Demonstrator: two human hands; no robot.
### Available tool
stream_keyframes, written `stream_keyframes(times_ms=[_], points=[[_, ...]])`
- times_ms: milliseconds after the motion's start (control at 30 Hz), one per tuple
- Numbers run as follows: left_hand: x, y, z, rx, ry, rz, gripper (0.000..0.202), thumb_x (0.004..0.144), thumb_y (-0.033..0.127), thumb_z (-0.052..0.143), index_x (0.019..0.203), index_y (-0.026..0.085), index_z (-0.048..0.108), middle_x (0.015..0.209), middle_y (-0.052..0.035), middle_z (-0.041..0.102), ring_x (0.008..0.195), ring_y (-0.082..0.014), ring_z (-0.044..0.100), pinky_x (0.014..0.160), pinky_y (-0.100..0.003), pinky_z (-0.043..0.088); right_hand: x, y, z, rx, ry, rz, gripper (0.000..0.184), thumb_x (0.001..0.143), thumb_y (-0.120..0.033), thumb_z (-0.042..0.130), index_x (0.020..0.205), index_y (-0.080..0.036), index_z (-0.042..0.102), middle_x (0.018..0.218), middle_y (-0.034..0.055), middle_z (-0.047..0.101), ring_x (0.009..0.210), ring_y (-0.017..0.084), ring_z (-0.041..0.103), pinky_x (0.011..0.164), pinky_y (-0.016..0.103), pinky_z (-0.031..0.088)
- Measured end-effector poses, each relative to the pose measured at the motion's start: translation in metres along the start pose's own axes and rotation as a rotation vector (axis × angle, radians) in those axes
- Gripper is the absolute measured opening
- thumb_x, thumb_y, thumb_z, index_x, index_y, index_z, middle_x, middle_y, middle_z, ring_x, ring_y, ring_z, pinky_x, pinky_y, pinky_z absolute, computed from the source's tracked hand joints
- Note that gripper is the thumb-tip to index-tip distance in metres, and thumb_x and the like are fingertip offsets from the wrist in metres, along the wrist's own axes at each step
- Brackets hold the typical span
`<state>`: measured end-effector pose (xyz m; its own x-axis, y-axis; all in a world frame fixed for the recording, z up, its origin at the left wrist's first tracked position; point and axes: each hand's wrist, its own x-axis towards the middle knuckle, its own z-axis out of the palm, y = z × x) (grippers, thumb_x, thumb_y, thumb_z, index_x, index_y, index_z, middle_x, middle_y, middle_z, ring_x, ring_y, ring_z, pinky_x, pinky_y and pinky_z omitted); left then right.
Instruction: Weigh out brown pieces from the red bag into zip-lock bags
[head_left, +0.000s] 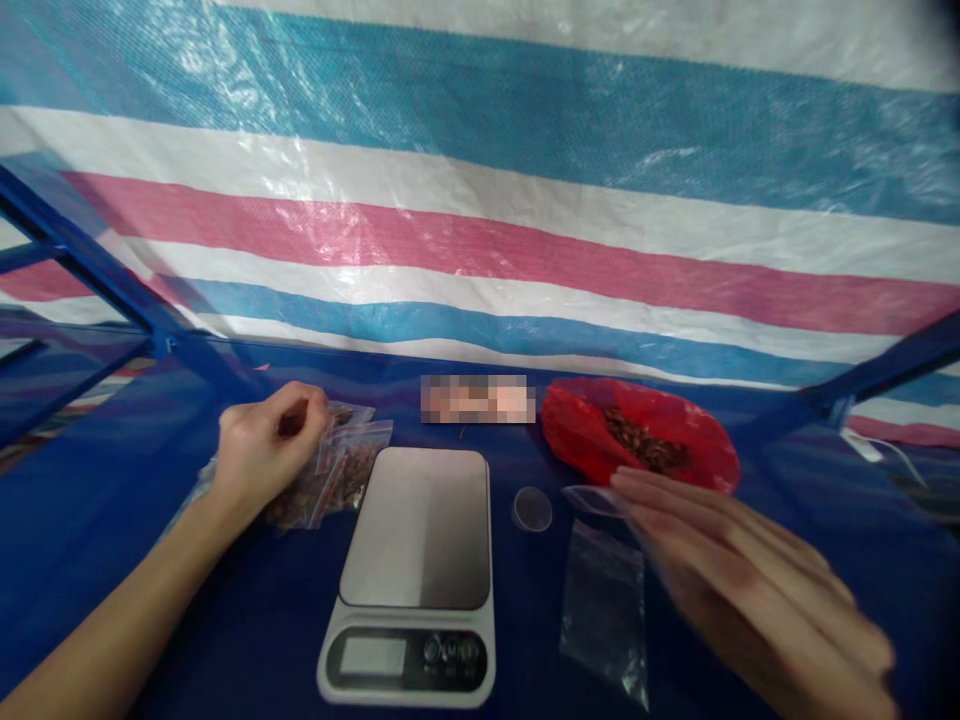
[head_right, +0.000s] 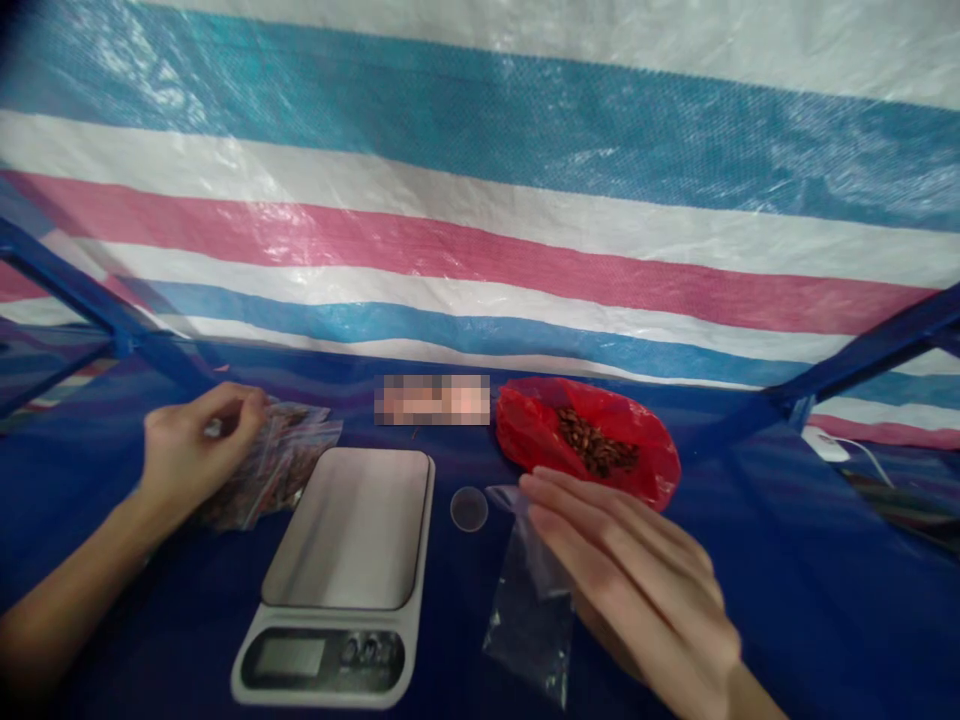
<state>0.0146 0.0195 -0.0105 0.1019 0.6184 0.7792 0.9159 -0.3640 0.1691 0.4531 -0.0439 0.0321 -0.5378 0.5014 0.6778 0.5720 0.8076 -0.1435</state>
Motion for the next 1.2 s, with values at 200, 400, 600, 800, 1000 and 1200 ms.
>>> stream_keyframes(times_ms=[200, 400, 600, 800, 1000, 1200], points=[[-0.002, -0.004, -0.001, -0.009, -0.018, -0.029, 0.019, 0.095, 0.026, 0.059, 0.08, 0.018, 0.069, 0.058, 0.0054, 0.066, 0.046, -0.0074, 0.061, 0.053, -0.017, 0.044, 0.005, 0.01, 0.031, -0.031, -0.016, -0.141, 0.016, 0.094, 0.0, 0.06, 0.098, -0.014, 0.067, 0.08, 0.0054, 0.062, 0.075, 0.018, 0.058, 0.068, 0.032, 0.05], [-0.001, 0.0, -0.005, -0.014, -0.046, -0.075, 0.023, 0.095, 0.029, 0.055, 0.078, 0.02, 0.067, 0.055, 0.0064, 0.061, 0.045, -0.0082, 0.057, 0.053, -0.02, 0.044, 0.012, -0.011, 0.018, -0.153, -0.352, -0.218, 0.026, 0.099, -0.003, 0.043, 0.089, -0.02, 0.06, 0.081, 0.0038, 0.067, 0.071, 0.02, 0.062, 0.066, 0.034, 0.046], [-0.001, 0.002, -0.006, -0.041, -0.049, -0.075, 0.023, 0.095, 0.03, 0.056, 0.078, 0.019, 0.067, 0.052, 0.0078, 0.058, 0.044, -0.0068, 0.054, 0.052, -0.019, 0.043, -0.002, -0.02, 0.023, -0.078, -0.678, -0.068, 0.033, 0.079, 0.006, 0.057, 0.099, -0.02, 0.063, 0.095, 0.0044, 0.073, 0.084, 0.023, 0.07, 0.072, 0.034, 0.047], [-0.001, 0.003, -0.007, -0.116, -0.146, -0.042, 0.023, 0.095, 0.029, 0.055, 0.079, 0.019, 0.067, 0.057, 0.0063, 0.064, 0.046, -0.0069, 0.054, 0.053, -0.019, 0.042, -0.001, -0.01, 0.023, 0.285, -0.94, 0.276, 0.017, 0.087, -0.028, 0.076, 0.093, -0.022, 0.062, 0.1, 0.0019, 0.069, 0.088, 0.02, 0.065, 0.07, 0.03, 0.041], [-0.001, 0.007, -0.006, -0.15, -0.244, -0.068, 0.027, 0.095, 0.036, 0.053, 0.08, 0.019, 0.068, 0.059, 0.0048, 0.062, 0.047, -0.0079, 0.05, 0.054, -0.02, 0.04, 0.009, 0.004, 0.02, 0.537, -0.953, 0.391, 0.038, 0.074, -0.051, 0.088, 0.087, -0.02, 0.069, 0.09, 0.0001, 0.068, 0.08, 0.017, 0.06, 0.064, 0.025, 0.04], [0.0, 0.007, -0.006, -0.152, -0.279, -0.11, 0.025, 0.092, 0.036, 0.054, 0.079, 0.02, 0.068, 0.055, 0.0055, 0.059, 0.046, -0.0086, 0.047, 0.054, -0.02, 0.039, 0.015, 0.012, 0.019, 0.634, -0.86, 0.376, 0.033, 0.108, -0.037, 0.049, 0.099, -0.018, 0.074, 0.1, 0.0051, 0.073, 0.092, 0.018, 0.066, 0.085, 0.028, 0.046]])
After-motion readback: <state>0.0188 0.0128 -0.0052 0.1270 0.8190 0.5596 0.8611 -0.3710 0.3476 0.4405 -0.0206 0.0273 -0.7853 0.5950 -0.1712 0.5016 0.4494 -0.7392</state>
